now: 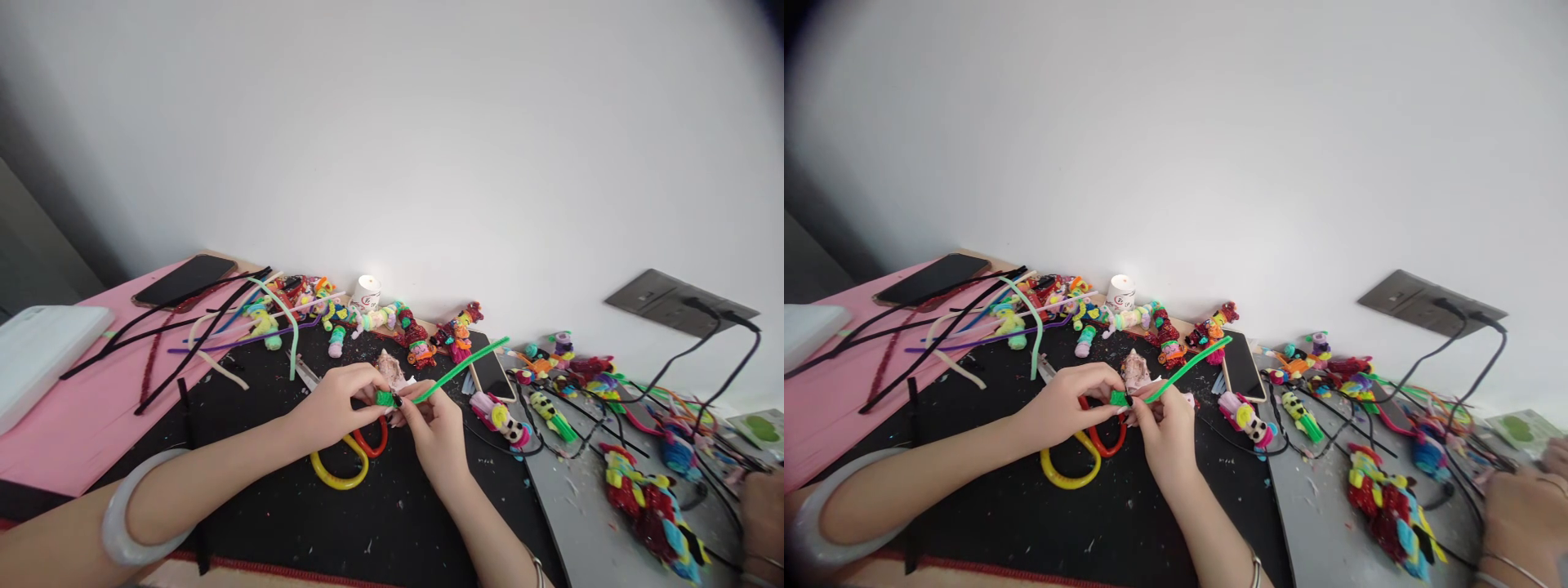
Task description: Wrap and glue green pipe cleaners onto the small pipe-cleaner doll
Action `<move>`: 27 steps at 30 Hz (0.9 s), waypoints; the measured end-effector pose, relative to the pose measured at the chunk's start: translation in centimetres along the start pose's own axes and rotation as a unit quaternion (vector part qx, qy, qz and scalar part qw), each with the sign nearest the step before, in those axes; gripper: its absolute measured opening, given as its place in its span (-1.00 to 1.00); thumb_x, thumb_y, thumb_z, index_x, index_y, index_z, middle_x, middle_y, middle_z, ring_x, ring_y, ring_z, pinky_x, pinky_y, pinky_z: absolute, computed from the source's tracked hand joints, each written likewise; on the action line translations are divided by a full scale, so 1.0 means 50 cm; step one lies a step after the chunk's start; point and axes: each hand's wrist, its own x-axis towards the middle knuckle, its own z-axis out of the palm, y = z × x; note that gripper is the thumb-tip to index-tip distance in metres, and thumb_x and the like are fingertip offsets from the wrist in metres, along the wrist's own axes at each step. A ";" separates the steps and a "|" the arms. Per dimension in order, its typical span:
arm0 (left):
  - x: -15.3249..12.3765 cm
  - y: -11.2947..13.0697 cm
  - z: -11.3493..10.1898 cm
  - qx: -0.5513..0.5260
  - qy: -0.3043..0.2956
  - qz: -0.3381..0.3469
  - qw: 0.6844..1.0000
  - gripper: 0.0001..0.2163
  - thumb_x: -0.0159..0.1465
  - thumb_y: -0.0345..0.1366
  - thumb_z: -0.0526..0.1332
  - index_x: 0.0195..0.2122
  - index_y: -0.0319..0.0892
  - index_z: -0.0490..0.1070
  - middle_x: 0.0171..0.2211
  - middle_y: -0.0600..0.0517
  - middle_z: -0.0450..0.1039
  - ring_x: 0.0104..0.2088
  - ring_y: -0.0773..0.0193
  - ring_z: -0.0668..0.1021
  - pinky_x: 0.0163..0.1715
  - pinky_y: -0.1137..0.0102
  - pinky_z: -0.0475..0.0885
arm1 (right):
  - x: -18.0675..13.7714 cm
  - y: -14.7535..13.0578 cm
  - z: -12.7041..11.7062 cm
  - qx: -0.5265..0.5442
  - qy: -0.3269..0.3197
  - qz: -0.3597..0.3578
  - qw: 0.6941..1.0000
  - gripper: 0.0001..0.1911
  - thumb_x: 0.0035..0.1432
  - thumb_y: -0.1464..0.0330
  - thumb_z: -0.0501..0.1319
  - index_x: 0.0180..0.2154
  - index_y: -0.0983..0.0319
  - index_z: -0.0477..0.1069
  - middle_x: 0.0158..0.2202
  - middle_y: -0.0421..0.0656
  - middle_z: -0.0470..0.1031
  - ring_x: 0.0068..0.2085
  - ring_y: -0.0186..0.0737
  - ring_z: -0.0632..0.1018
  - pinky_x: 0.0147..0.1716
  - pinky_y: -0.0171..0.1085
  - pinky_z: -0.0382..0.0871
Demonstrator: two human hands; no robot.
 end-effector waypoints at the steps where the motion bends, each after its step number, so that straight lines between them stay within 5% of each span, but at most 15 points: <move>1: 0.000 0.000 0.000 0.007 0.002 0.006 1.000 -0.90 0.13 -0.46 0.22 -0.32 -0.23 0.41 -0.35 0.04 0.39 -0.39 0.36 0.52 -0.35 0.48 0.49 | 0.000 0.000 0.000 0.000 -0.001 -0.001 1.000 -0.91 0.14 0.34 0.20 -0.38 0.22 0.35 -0.44 -0.19 0.42 -0.51 -0.26 0.51 -0.49 -0.27 0.46; 12: 0.001 0.002 -0.009 0.074 0.021 0.053 0.996 -0.90 0.15 -0.42 0.20 -0.29 -0.19 0.42 -0.31 -0.01 0.46 -0.34 0.30 0.53 -0.31 0.44 0.46 | 0.000 -0.008 -0.009 -0.124 0.024 -0.094 0.988 -0.94 0.16 0.44 0.13 -0.32 0.20 0.37 -0.21 -0.11 0.45 -0.32 -0.24 0.50 -0.46 -0.33 0.38; 22: 0.003 0.006 -0.018 0.099 0.036 0.051 0.993 -0.89 0.14 -0.46 0.17 -0.32 -0.16 0.41 -0.31 0.00 0.47 -0.28 0.27 0.53 -0.23 0.39 0.44 | -0.002 -0.012 -0.011 -0.173 0.050 -0.158 0.971 -0.91 0.16 0.43 0.14 -0.37 0.21 0.40 -0.39 -0.14 0.49 -0.42 -0.26 0.50 -0.51 -0.34 0.36; 27: 0.004 -0.002 -0.018 0.103 0.052 0.071 0.991 -0.88 0.16 -0.45 0.16 -0.28 -0.16 0.40 -0.26 -0.03 0.47 -0.24 0.25 0.52 -0.19 0.36 0.44 | -0.003 -0.016 -0.010 -0.156 0.034 -0.186 0.969 -0.93 0.13 0.42 0.19 -0.38 0.20 0.43 -0.37 -0.13 0.54 -0.34 -0.20 0.56 -0.36 -0.27 0.45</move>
